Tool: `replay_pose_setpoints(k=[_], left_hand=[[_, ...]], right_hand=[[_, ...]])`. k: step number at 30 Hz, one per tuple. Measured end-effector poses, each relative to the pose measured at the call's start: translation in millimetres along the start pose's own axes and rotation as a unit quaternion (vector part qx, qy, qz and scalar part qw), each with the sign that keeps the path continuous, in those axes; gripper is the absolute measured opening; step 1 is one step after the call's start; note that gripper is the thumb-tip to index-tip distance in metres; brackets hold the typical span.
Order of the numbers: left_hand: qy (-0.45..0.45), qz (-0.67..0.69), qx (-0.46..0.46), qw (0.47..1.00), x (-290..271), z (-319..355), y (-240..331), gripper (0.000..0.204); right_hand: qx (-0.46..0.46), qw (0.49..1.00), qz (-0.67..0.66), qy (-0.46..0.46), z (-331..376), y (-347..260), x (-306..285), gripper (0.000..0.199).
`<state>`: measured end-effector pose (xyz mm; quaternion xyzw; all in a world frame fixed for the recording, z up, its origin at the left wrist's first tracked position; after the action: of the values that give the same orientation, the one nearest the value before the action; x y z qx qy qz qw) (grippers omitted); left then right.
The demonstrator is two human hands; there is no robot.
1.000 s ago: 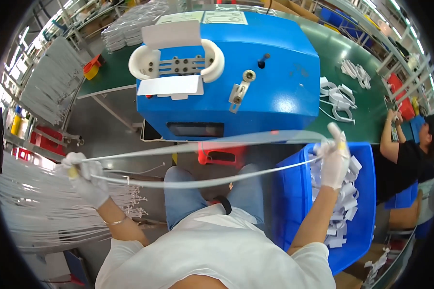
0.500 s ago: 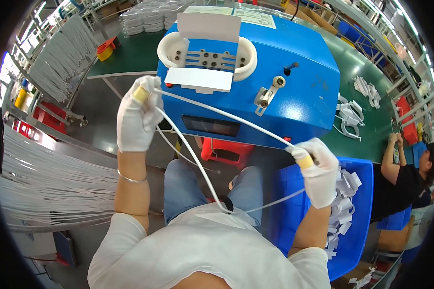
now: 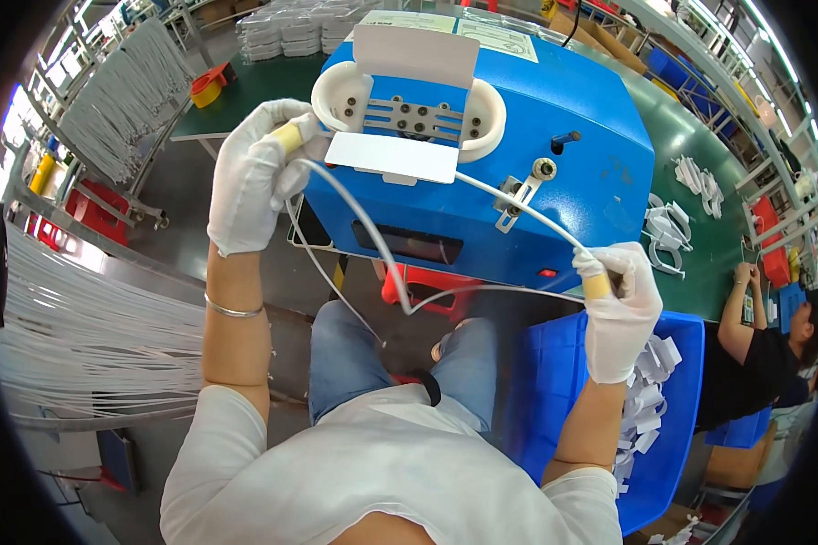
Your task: Processing long white cables using a specialized workbench machine and plastic frames.
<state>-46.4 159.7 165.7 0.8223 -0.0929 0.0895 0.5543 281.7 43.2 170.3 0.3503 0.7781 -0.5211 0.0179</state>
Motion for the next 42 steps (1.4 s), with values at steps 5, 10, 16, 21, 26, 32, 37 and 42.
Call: replay_pose_setpoints(k=[5, 10, 16, 21, 26, 32, 37, 42], left_hand=[[-0.005, -0.005, -0.029, 1.0, -3, -6, -16, 0.01], [-0.001, -0.023, -0.041, 0.999, 2, -1, -24, 0.011], [-0.005, -0.204, 0.102, 0.974, 1, -4, -2, 0.01], [-0.007, -0.169, 0.069, 0.983, -5, -3, -11, 0.019], [0.036, -0.269, 0.11, 0.956, -23, 16, 3, 0.053], [0.039, -0.313, 0.044, 0.948, -73, 48, 7, 0.04], [0.003, -0.275, -0.034, 0.961, -84, 79, 4, 0.035], [-0.139, -0.169, -0.123, 0.968, -51, 102, -31, 0.032]], right_hand=[[0.007, 1.0, 0.007, 0.004, -5, 6, 4, 0.005], [0.021, 0.999, 0.032, -0.027, -13, 13, 3, 0.006], [0.029, 0.997, 0.058, -0.037, -41, 22, -38, 0.01], [0.032, 0.986, 0.161, 0.037, -104, 40, -76, 0.016], [0.105, 0.975, 0.192, -0.039, -147, 98, -53, 0.016], [-0.013, 0.993, 0.118, 0.009, -139, 79, -80, 0.014], [0.062, 0.992, 0.091, 0.064, -113, 72, -100, 0.012], [0.089, 0.991, 0.085, 0.061, -93, 74, -112, 0.012]])
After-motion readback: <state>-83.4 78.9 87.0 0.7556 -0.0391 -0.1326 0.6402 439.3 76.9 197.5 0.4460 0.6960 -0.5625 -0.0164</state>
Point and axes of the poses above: each hand's wrist, its own z-axis away from the middle knuckle, its own x-axis out of the palm, y = z × x, the point moved 10 cm from there along -z, towards the middle knuckle, and after that the axes turned 10 degrees about x, right-handed, at the moved point
